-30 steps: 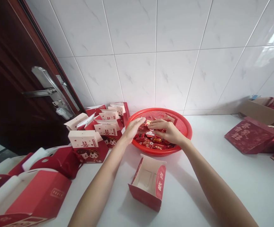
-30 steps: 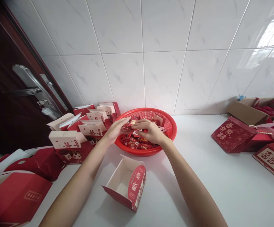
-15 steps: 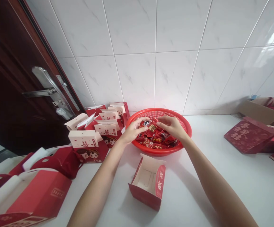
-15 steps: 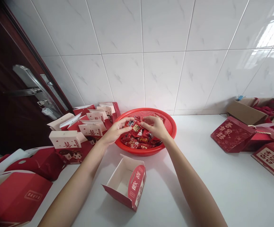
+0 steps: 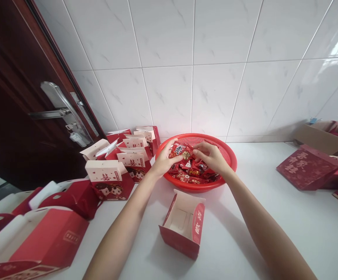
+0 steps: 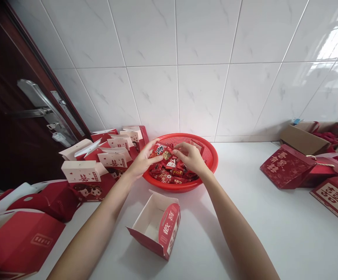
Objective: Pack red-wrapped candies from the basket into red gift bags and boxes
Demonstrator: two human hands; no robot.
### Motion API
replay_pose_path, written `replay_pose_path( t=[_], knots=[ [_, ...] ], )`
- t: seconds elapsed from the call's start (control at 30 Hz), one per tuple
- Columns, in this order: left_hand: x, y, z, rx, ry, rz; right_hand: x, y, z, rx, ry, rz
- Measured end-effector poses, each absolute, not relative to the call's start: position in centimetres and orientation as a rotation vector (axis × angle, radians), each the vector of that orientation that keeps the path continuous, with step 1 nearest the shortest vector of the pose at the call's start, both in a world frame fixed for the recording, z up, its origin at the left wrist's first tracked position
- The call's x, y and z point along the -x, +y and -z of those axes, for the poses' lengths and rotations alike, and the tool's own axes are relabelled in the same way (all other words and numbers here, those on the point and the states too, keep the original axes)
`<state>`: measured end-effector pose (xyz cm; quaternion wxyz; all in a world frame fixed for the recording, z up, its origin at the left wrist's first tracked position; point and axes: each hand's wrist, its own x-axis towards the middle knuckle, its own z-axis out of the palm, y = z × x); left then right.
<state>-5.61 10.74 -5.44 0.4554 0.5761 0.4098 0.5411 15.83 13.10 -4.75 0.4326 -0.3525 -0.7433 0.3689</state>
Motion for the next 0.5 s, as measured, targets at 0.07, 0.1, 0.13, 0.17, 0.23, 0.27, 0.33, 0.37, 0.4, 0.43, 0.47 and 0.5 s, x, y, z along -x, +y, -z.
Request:
replay_pose_path(
  t=[0.07,0.1,0.13,0.17,0.23,0.27,0.33,0.37,0.4,0.43,0.47,0.5],
  knots=[
    [5.5,10.9,5.5,-1.293,1.054,-1.402,-15.9,13.2,4.9,1.011,-1.888,-0.815],
    [5.5,11.0,5.6,-1.245,1.081,-1.428,-15.9,13.3,5.0,1.071,-1.928,-0.753],
    [5.5,11.1,5.7,-1.214,1.103,-1.452,-16.0,13.3,5.0,1.118,-1.972,-0.695],
    [5.5,11.2,5.9,-1.195,1.115,-1.475,-16.0,13.4,5.0,1.151,-2.017,-0.651],
    [5.5,11.6,6.2,-1.186,1.115,-1.514,-15.9,13.6,4.9,1.188,-2.1,-0.607],
    [5.6,11.7,6.4,-1.188,1.108,-1.531,-15.8,13.8,4.7,1.207,-2.154,-0.588],
    [5.7,12.0,6.8,-1.2,1.093,-1.557,-15.3,14.3,4.4,1.244,-2.295,-0.552],
    [5.7,12.1,6.9,-1.211,1.088,-1.563,-14.9,14.6,4.2,1.259,-2.381,-0.537],
    [5.8,12.2,7.0,-1.223,1.084,-1.565,-14.4,15.0,4.1,1.273,-2.469,-0.522],
    [5.9,12.2,7.1,-1.236,1.082,-1.565,-13.8,15.3,4.0,1.288,-2.555,-0.506],
    [6.0,12.2,7.1,-1.249,1.079,-1.571,-13.1,15.6,3.9,1.304,-2.634,-0.488],
    [6.0,12.1,7.1,-1.261,1.078,-1.578,-12.4,15.9,3.9,1.323,-2.7,-0.464]
  ],
)
